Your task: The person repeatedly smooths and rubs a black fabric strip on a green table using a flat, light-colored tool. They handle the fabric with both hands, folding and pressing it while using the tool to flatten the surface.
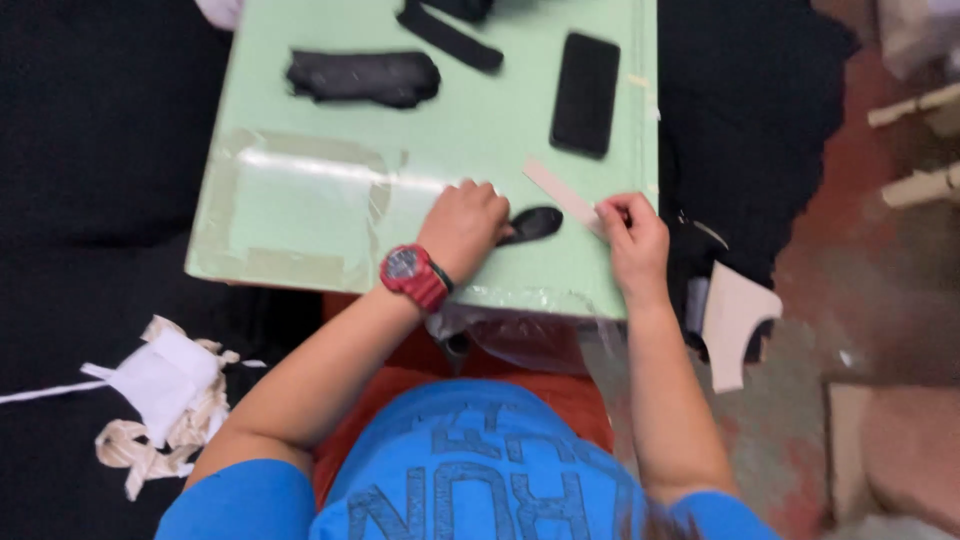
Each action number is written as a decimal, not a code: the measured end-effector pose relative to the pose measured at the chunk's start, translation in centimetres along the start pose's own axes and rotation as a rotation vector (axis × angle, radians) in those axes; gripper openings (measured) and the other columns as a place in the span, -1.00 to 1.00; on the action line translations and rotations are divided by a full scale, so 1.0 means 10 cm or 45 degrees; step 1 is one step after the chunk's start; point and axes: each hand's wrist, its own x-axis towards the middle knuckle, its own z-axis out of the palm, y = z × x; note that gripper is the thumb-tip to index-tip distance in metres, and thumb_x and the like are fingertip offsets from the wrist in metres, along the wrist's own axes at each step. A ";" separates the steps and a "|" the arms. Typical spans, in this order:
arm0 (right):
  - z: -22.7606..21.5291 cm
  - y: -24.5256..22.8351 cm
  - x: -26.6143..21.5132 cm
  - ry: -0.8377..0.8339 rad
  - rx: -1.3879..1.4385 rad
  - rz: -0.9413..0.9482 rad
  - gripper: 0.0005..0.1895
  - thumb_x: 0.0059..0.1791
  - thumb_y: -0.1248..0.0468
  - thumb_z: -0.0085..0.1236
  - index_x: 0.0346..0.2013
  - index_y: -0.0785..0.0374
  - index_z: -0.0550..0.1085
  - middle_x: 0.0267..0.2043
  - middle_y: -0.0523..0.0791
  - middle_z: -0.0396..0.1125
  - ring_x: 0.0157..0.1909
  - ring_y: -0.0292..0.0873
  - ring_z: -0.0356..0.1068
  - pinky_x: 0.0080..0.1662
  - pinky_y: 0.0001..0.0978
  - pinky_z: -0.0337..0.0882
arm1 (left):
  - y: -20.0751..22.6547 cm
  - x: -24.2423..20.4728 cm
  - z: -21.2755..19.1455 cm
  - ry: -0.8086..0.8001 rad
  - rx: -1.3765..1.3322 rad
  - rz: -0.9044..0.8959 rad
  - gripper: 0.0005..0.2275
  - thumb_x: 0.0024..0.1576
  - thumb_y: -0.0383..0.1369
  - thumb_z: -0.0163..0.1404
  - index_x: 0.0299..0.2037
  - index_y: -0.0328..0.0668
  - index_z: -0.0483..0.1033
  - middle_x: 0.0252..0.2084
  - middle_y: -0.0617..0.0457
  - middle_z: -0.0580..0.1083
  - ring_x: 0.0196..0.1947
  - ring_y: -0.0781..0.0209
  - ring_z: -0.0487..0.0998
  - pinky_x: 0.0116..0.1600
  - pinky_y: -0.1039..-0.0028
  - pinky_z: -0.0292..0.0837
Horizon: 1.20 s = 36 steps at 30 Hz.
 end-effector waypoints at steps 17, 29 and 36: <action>-0.02 -0.41 0.05 -0.146 -0.167 0.104 -0.73 0.10 -0.08 0.16 -0.17 0.02 0.54 -0.27 -0.04 0.51 -0.09 0.06 0.52 -0.05 -0.05 0.50 | -2.03 0.65 -1.15 0.085 0.403 -0.207 -0.50 -0.03 0.08 0.29 0.02 0.12 0.45 0.09 0.12 0.35 0.14 0.08 0.38 0.19 0.21 0.23; -0.05 -0.48 0.02 -0.184 -0.261 0.102 -0.72 0.09 -0.13 0.11 -0.14 -0.06 0.52 -0.23 -0.10 0.51 -0.05 0.05 0.52 -0.02 -0.04 0.50 | -1.69 1.70 0.75 0.470 0.454 -0.013 -0.76 -0.08 -0.18 0.24 -0.26 0.07 0.53 -0.32 0.12 0.40 -0.29 0.11 0.50 -0.14 0.27 0.36; -0.04 -0.41 0.04 -0.160 -0.202 0.021 -0.79 0.15 0.13 -0.02 0.03 -0.10 0.52 -0.06 -0.06 0.47 0.05 0.11 0.47 0.10 0.02 0.46 | -0.36 1.02 -0.47 0.580 0.416 0.390 -0.82 0.12 -0.47 -0.07 -0.10 0.01 0.44 -0.41 0.12 0.25 -0.45 0.11 0.35 -0.13 0.26 0.34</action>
